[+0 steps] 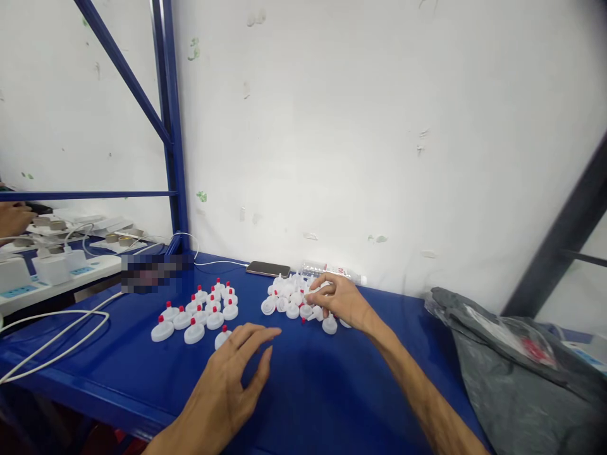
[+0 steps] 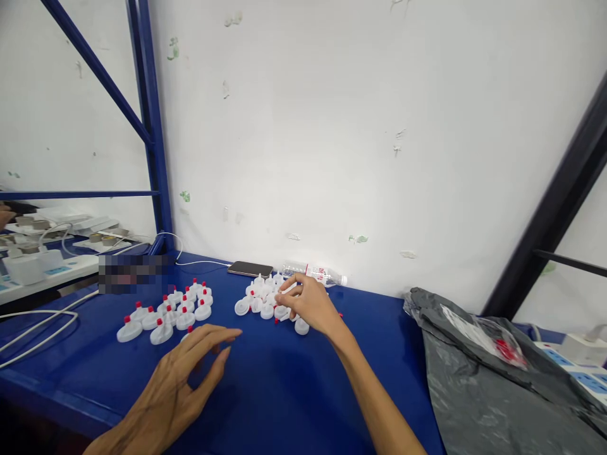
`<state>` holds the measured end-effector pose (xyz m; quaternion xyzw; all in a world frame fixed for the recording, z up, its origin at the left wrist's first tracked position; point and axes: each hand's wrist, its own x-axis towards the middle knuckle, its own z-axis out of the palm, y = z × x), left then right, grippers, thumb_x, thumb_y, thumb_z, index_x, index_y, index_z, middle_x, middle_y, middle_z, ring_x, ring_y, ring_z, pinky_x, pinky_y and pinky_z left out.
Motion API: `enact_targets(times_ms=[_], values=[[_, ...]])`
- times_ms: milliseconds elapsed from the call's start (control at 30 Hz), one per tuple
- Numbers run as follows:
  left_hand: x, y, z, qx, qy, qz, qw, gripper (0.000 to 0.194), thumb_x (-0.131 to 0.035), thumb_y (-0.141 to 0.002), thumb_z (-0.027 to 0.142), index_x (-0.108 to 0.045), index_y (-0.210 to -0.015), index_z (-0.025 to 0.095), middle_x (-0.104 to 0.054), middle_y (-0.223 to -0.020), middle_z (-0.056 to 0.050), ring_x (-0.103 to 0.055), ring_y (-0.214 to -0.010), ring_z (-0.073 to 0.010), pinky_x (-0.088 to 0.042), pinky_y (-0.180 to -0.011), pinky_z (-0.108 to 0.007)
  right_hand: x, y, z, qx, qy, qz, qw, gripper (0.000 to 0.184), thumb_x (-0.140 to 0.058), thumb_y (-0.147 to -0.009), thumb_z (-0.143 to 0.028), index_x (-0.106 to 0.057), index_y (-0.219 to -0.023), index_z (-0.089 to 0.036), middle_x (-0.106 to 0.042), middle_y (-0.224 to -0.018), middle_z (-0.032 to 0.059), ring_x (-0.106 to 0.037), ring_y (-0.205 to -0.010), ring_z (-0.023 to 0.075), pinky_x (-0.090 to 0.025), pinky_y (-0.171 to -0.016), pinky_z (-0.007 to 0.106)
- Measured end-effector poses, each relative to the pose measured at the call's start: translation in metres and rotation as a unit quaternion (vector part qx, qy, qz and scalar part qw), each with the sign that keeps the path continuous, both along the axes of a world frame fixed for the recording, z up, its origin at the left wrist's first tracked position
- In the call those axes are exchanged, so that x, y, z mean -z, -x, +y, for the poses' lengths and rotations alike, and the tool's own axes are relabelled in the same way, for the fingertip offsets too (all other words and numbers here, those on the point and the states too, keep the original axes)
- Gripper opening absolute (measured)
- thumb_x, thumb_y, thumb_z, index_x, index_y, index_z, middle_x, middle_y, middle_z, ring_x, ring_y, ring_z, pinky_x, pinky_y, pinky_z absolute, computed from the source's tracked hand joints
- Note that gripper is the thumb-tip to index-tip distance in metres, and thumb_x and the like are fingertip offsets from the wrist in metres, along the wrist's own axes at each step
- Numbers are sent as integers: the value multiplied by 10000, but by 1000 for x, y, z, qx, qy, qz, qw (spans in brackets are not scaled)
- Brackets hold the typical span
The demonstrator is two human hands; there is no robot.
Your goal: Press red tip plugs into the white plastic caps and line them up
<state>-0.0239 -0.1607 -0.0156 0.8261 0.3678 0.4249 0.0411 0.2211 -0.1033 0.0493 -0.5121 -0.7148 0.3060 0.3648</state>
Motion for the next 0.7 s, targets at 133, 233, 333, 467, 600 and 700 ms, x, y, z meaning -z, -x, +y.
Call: enact_targets(times_ms=[133, 233, 333, 467, 600, 700], values=[[-8, -20, 12, 52, 75, -54, 994, 385, -528, -957, 292, -468, -1334, 337, -606, -1061, -3, -549, -591, -109, -484, -540, -234, -8, 6, -10, -132, 73, 46, 987, 493, -764, -708, -447, -546, -1081, -209, -745, -815, 21, -617, -528, 119, -376, -441, 197], [-18, -29, 17, 78, 40, -82, 993, 224, -533, -963, 272, -608, -1173, 302, -626, -997, -7, -576, -647, -119, -491, -583, -223, -11, 12, -16, -180, 89, 75, 977, 520, -773, -711, -424, -542, -1126, -213, -732, -775, -1, -606, -522, 102, -344, -432, 179], [-27, -34, 17, 65, -1, -101, 993, 142, -567, -953, 272, -678, -1039, 280, -652, -909, -3, -587, -651, -126, -507, -628, -230, -11, 13, -17, -200, 88, 94, 971, 486, -772, -728, -412, -555, -1116, -214, -703, -696, -30, -592, -504, 92, -336, -433, 171], [-30, -35, 17, 75, 29, -124, 989, 126, -634, -914, 272, -693, -1024, 287, -664, -910, 6, -623, -686, -126, -512, -595, -210, -10, 11, -17, -213, 95, 95, 968, 487, -779, -723, -428, -576, -1106, -207, -688, -621, -39, -591, -485, 97, -335, -433, 173], [-25, -35, 20, 68, 40, -127, 989, 89, -630, -915, 278, -704, -964, 276, -668, -887, 8, -632, -693, -123, -509, -585, -201, -12, 13, -18, -216, 104, 74, 968, 487, -755, -744, -446, -582, -1130, -206, -707, -657, -22, -652, -556, 121, -367, -459, 174], [-20, -35, 25, 72, 43, -125, 989, 94, -608, -924, 275, -699, -939, 259, -678, -879, 9, -641, -694, -119, -516, -584, -192, -19, 7, -21, -209, 115, 37, 970, 480, -723, -765, -480, -592, -1150, -224, -746, -787, 14, -706, -663, 161, -420, -491, 189]])
